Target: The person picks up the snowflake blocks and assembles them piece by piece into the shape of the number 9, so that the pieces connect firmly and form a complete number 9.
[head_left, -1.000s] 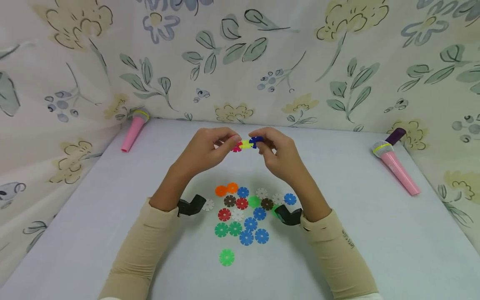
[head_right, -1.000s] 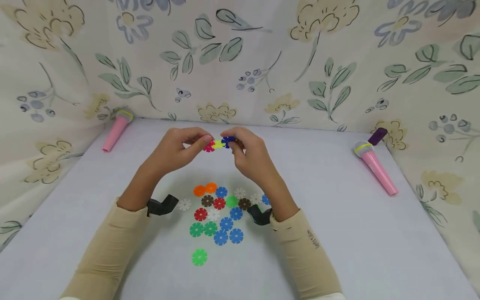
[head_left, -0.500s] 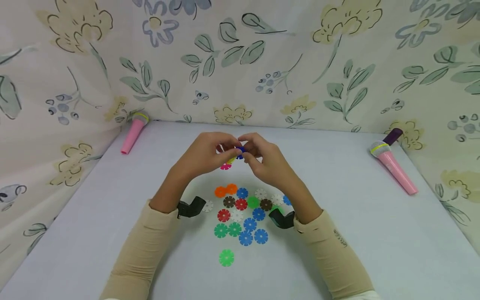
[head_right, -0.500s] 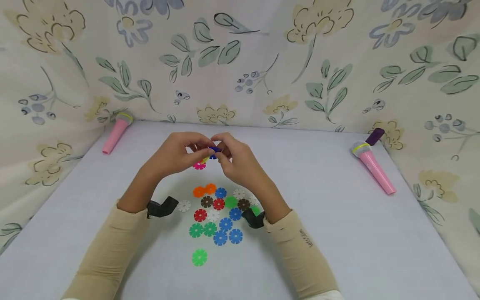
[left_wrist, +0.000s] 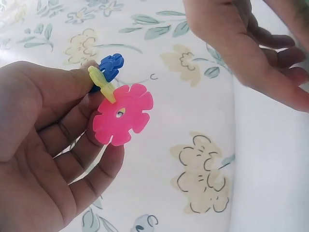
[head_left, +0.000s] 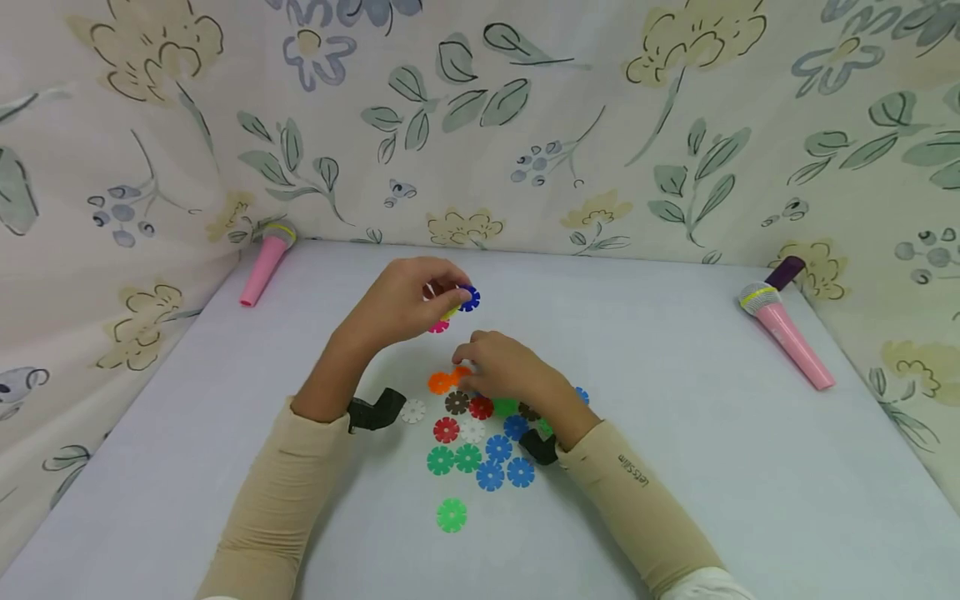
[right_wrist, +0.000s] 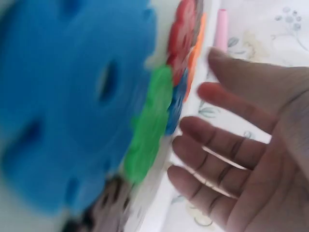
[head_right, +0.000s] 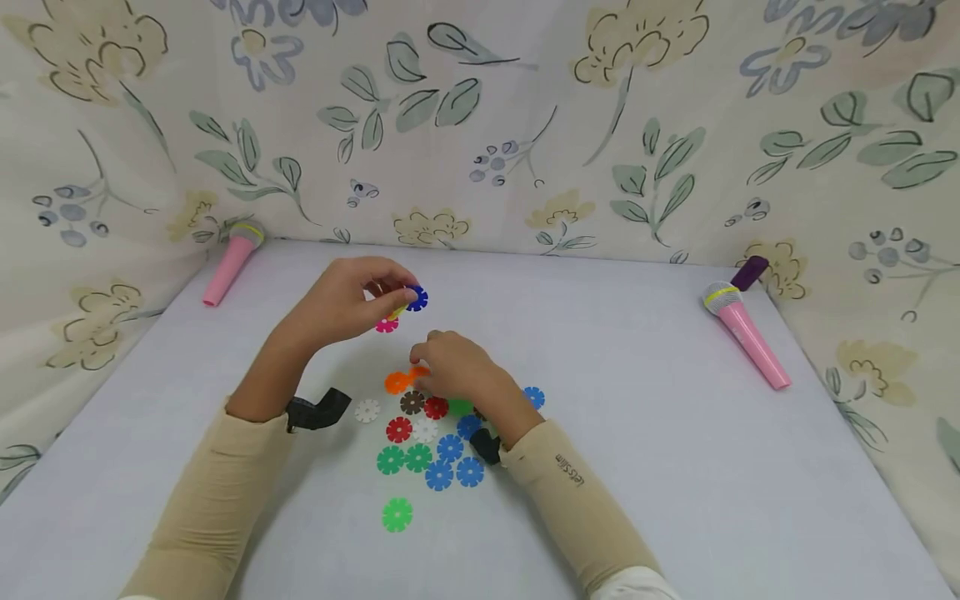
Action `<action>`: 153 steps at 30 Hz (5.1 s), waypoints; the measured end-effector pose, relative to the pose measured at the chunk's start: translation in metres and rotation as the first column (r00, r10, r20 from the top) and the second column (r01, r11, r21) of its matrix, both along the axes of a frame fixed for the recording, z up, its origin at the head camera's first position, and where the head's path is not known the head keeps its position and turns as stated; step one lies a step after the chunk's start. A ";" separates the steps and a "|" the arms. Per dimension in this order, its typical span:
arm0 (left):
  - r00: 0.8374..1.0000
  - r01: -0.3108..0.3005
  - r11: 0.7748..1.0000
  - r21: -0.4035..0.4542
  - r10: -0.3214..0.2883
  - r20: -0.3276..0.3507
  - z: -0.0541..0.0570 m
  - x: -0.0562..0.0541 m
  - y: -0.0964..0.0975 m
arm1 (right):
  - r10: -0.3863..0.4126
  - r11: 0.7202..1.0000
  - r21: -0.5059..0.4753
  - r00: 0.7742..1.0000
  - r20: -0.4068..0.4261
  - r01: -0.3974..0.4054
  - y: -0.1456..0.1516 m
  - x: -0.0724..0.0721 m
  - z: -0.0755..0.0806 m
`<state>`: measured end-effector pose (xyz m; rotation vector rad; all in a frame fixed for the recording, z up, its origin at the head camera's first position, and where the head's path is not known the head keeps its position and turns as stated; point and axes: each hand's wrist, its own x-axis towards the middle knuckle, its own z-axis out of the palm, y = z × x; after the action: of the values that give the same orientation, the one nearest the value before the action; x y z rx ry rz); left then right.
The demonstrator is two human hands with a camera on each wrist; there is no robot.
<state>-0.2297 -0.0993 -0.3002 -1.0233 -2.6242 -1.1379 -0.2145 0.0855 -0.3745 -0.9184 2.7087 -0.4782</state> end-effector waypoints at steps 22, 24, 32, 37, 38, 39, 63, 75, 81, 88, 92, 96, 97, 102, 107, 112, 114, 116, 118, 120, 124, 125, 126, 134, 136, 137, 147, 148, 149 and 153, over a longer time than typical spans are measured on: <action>0.999 -0.029 0.999 -0.020 0.030 0.038 0.003 0.003 0.000 | -0.115 0.916 -0.380 0.992 0.058 0.128 0.031 -0.005 0.027; 0.998 -0.036 0.999 -0.020 0.037 0.042 0.004 0.004 0.001 | -0.132 0.839 -0.519 0.987 0.093 0.161 0.038 -0.005 0.037; 0.999 -0.017 0.999 0.042 0.019 -0.039 0.002 0.004 0.009 | -0.112 0.565 -0.785 0.966 0.232 0.254 0.050 0.006 0.063; 0.988 0.014 0.994 0.104 0.002 -0.153 0.000 0.006 0.012 | -0.105 0.546 -0.792 0.960 0.261 0.275 0.050 0.009 0.068; 0.985 0.023 0.993 0.114 -0.003 -0.170 0.000 0.007 0.012 | -0.111 0.541 -0.792 0.958 0.265 0.282 0.050 0.009 0.068; 0.982 0.028 0.993 0.118 -0.006 -0.187 0.000 0.007 0.013 | -0.115 0.537 -0.793 0.956 0.269 0.288 0.050 0.009 0.068; 0.837 0.137 0.985 0.106 -0.058 -0.544 -0.006 0.016 0.031 | -0.173 0.502 -0.787 0.933 0.315 0.359 0.045 0.025 0.081; 0.925 0.129 0.991 0.036 -0.107 -0.366 0.005 0.018 0.021 | -0.054 0.562 -0.758 0.929 0.366 0.331 0.053 0.010 0.070; 0.977 0.164 0.985 0.048 -0.155 -0.147 0.007 0.020 0.015 | -0.032 0.747 -0.612 0.933 0.358 0.260 0.060 0.000 0.052; 0.972 0.227 0.963 0.144 -0.233 0.027 0.009 0.024 0.015 | -0.183 0.980 0.129 0.933 0.308 0.150 0.047 -0.002 0.031; 0.965 0.232 0.950 0.207 -0.251 0.071 0.010 0.025 0.017 | -0.254 0.951 0.247 0.924 0.287 0.185 0.043 -0.003 0.022; 0.961 0.195 0.944 0.266 -0.238 0.141 0.008 0.023 0.019 | -0.250 0.956 0.225 0.929 0.274 0.191 0.045 -0.005 0.018; 0.959 0.180 0.944 0.277 -0.231 0.164 0.007 0.022 0.019 | -0.250 0.956 0.222 0.929 0.272 0.192 0.045 -0.005 0.017; 0.952 0.119 0.945 0.305 -0.196 0.234 0.006 0.018 0.018 | -0.250 0.956 0.218 0.933 0.261 0.195 0.045 -0.006 0.015; 0.963 0.131 0.943 0.306 -0.194 0.187 0.002 0.015 0.017 | -0.218 0.968 0.185 0.939 0.268 0.172 0.046 -0.006 0.019; 0.962 0.167 0.936 0.311 -0.224 0.159 0.001 0.014 0.019 | -0.139 0.989 -0.021 0.966 0.216 0.147 0.062 -0.005 0.036; 0.963 0.175 0.937 0.303 -0.227 0.147 0.001 0.013 0.019 | -0.099 0.979 -0.159 0.976 0.193 0.131 0.071 -0.002 0.046; 0.966 0.176 0.938 0.299 -0.223 0.133 0.001 0.012 0.019 | -0.062 0.942 -0.316 0.984 0.170 0.114 0.078 0.003 0.056; 0.968 0.170 0.936 0.308 -0.217 0.123 0.001 0.012 0.020 | -0.034 0.890 -0.447 0.992 0.120 0.085 0.084 0.008 0.066; 0.969 0.170 0.928 0.330 -0.219 0.116 0.002 0.011 0.020 | -0.020 0.843 -0.536 0.999 0.040 0.039 0.087 0.013 0.074; 0.962 0.180 0.907 0.382 -0.244 0.125 0.001 0.010 0.020 | -0.026 0.803 -0.595 0.995 -0.095 -0.036 0.087 0.020 0.085; 0.959 0.184 0.902 0.390 -0.251 0.128 0.001 0.010 0.020 | -0.024 0.799 -0.599 0.993 -0.112 -0.048 0.087 0.021 0.086; 0.958 0.186 0.900 0.395 -0.255 0.132 0.001 0.010 0.020 | -0.024 0.793 -0.607 0.992 -0.120 -0.055 0.086 0.022 0.088; 0.944 0.197 0.880 0.433 -0.289 0.158 0.002 0.014 0.020 | -0.019 0.764 -0.639 0.986 -0.163 -0.091 0.082 0.024 0.090; 0.943 0.196 0.878 0.437 -0.291 0.161 0.002 0.014 0.020 | -0.023 0.770 -0.632 0.985 -0.173 -0.093 0.081 0.025 0.090; 0.943 0.197 0.876 0.440 -0.293 0.160 0.002 0.014 0.020 | -0.024 0.773 -0.628 0.984 -0.178 -0.095 0.080 0.025 0.090; 0.938 0.221 0.869 0.443 -0.313 0.146 0.000 0.019 0.025 | -0.041 0.792 -0.603 0.977 -0.211 -0.097 0.075 0.030 0.093; 0.940 0.217 0.873 0.436 -0.307 0.148 0.000 0.020 0.026 | -0.044 0.794 -0.600 0.976 -0.214 -0.096 0.075 0.030 0.093; 0.942 0.214 0.878 0.429 -0.301 0.146 0.000 0.021 0.026 | -0.046 0.795 -0.599 0.975 -0.216 -0.095 0.075 0.031 0.093; 0.954 0.187 0.894 0.407 -0.264 0.142 -0.001 0.023 0.027 | -0.073 0.799 -0.596 0.971 -0.226 -0.078 0.071 0.032 0.092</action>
<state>-0.2063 -0.0720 -0.3011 -1.1997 -2.2993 -1.8101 -0.1822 0.1569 -0.2828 -1.1892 2.7970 -1.3743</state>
